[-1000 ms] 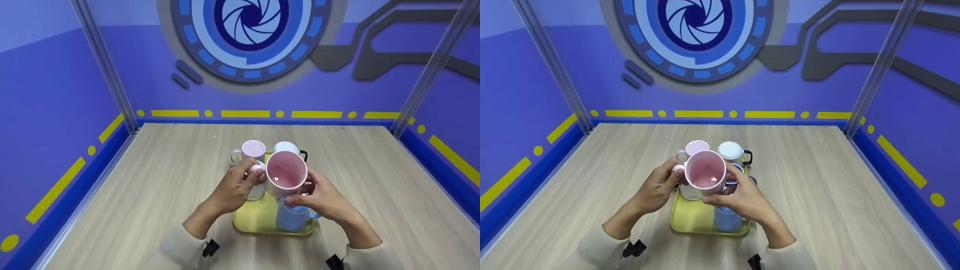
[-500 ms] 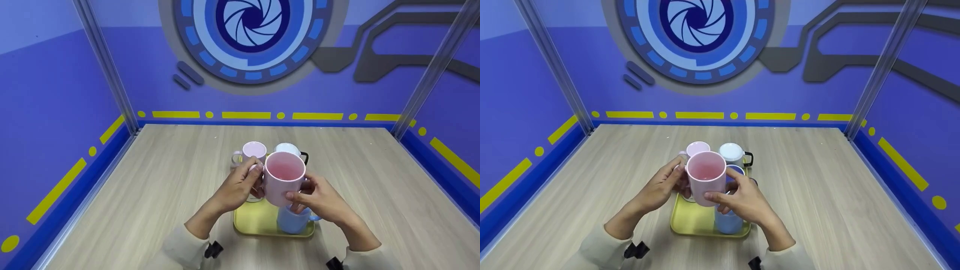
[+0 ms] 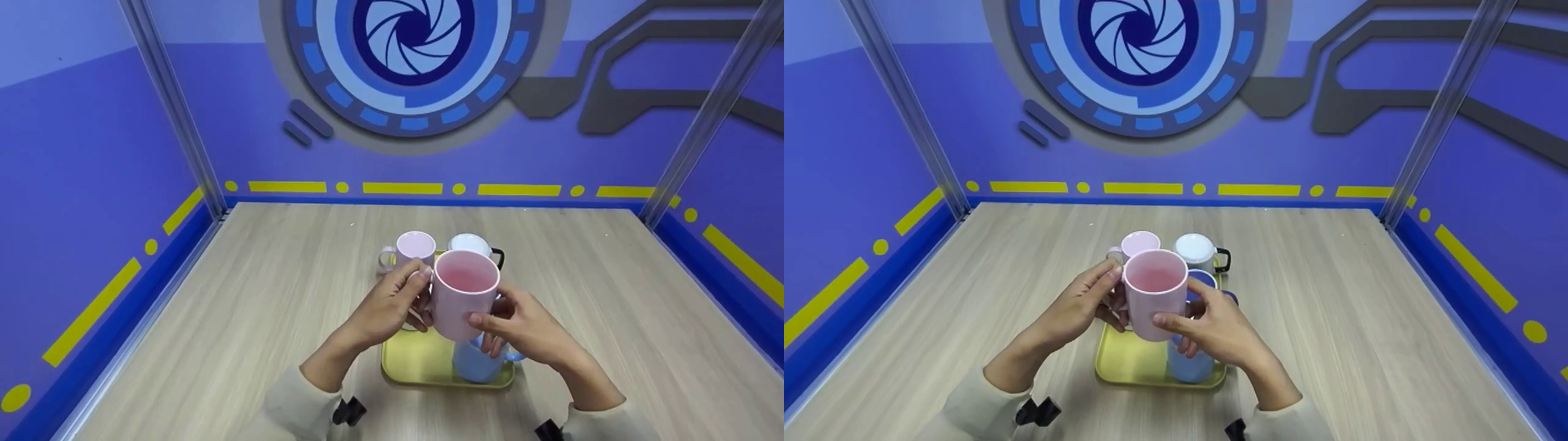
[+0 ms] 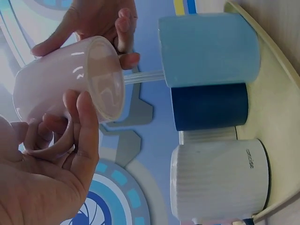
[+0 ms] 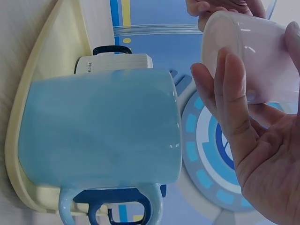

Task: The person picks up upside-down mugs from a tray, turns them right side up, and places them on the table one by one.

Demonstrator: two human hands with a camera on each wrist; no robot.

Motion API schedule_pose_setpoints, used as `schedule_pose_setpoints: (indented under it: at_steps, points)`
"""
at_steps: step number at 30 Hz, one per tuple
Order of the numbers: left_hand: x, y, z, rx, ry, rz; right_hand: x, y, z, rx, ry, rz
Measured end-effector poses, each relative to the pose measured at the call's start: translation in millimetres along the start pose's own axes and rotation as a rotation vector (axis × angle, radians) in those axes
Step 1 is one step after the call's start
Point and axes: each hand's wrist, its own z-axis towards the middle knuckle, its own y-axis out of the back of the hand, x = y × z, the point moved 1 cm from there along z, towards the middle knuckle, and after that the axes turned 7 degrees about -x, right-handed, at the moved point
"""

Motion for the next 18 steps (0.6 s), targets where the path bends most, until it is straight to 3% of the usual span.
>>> schedule_pose_setpoints:
  at_steps: [6, 10, 18]
  points:
    - [-1.0, -1.7, -1.5, -0.018, -0.009, -0.008, 2, 3, -2.5, 0.007, -0.013, -0.026]
    - [-1.1, -1.2, -1.8, -0.042, -0.013, -0.024, -1, 11, -5.5, 0.001, 0.019, -0.046]
    - [0.2, 3.9, -2.6, -0.078, -0.022, -0.04, -14, 41, -19.9, -0.101, 0.058, -0.264]
